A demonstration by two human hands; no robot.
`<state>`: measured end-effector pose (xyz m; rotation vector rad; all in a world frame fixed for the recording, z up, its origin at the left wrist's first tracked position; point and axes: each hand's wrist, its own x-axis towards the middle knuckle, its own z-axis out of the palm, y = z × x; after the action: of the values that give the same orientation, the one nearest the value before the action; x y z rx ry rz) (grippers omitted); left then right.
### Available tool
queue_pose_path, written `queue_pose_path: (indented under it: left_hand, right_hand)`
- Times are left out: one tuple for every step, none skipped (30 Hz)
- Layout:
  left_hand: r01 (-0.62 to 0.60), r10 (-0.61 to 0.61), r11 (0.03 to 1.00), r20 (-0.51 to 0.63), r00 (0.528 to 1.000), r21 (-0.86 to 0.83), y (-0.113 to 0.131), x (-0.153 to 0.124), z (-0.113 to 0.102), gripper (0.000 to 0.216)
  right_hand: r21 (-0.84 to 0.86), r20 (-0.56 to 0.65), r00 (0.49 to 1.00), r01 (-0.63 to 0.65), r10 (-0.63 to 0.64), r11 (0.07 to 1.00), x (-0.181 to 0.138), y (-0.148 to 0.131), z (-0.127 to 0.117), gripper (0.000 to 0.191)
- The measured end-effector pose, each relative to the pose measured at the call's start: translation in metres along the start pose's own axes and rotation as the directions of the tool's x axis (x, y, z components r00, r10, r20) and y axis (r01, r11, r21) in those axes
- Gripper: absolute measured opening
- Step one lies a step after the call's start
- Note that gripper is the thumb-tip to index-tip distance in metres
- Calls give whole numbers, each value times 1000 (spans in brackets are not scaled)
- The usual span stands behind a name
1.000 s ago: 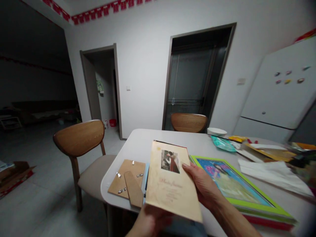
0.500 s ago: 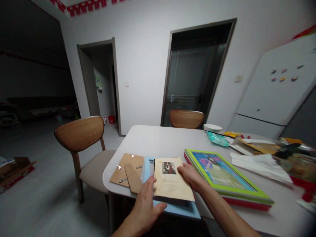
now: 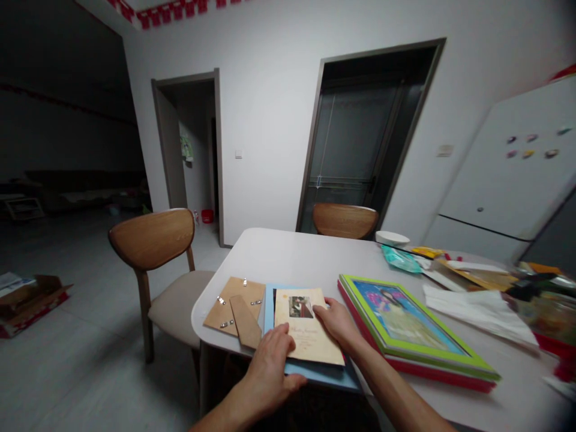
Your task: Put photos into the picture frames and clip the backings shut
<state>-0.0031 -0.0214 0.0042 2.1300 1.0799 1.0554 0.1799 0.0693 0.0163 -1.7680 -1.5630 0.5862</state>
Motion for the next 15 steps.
queue_pose_path:
  left_hand:
    - [-2,2,1000,6,1000,6,0,0,0,40]
    - [-2,2,1000,13,1000,11,0,0,-1,39]
    - [0,-1,1000,19,1000,15,1,0,-2,39]
    - [5,-5,1000,23,1000,21,1,0,-3,38]
    - [11,-12,1000,28,1000,28,1,0,-4,38]
    - [15,-17,999,38,999,33,2,0,-5,37]
    - [19,-21,999,50,999,36,2,-1,-6,36]
    - [24,-26,999,65,998,35,2,-1,-8,35]
    - [31,-33,999,83,996,30,2,-1,-9,35]
    - [43,-44,999,101,994,17,1,-1,-10,35]
    - [58,-57,998,111,992,-7,1,0,-11,35]
    - [73,-68,996,111,992,-46,1,0,-12,35]
    - [87,-77,991,102,992,-97,1,1,-12,36]
    - [97,-84,983,87,993,-154,0,1,-11,36]
    - [103,-90,973,72,993,-206,-1,2,-11,37]
  right_hand:
    - [-36,-20,1000,11,-12,999,1,0,1,40]
    - [-72,-41,999,22,-25,997,3,-1,2,43]
    - [-108,-61,997,32,-39,994,4,-1,3,47]
    - [-143,-77,996,43,-55,989,4,-1,3,51]
    - [-176,-89,993,57,-74,983,4,-1,4,56]
    - [-207,-95,991,76,-97,975,4,-1,5,58]
    - [-235,-93,988,98,-123,967,3,0,6,58]
    - [-260,-84,985,124,-150,958,1,0,7,56]
    - [-281,-70,982,151,-177,948,-1,0,8,51]
    - [-297,-55,978,176,-201,938,-3,1,9,46]
    - [-308,-40,975,198,-220,930,-6,1,11,42]
    - [-315,-27,971,216,-237,924,-10,1,12,39]
    - [-319,-18,968,231,-249,919,-14,1,12,39]
    - [-321,-5,965,247,-263,914,-18,0,12,39]
    - [-323,19,960,269,-278,908,-23,-1,12,40]
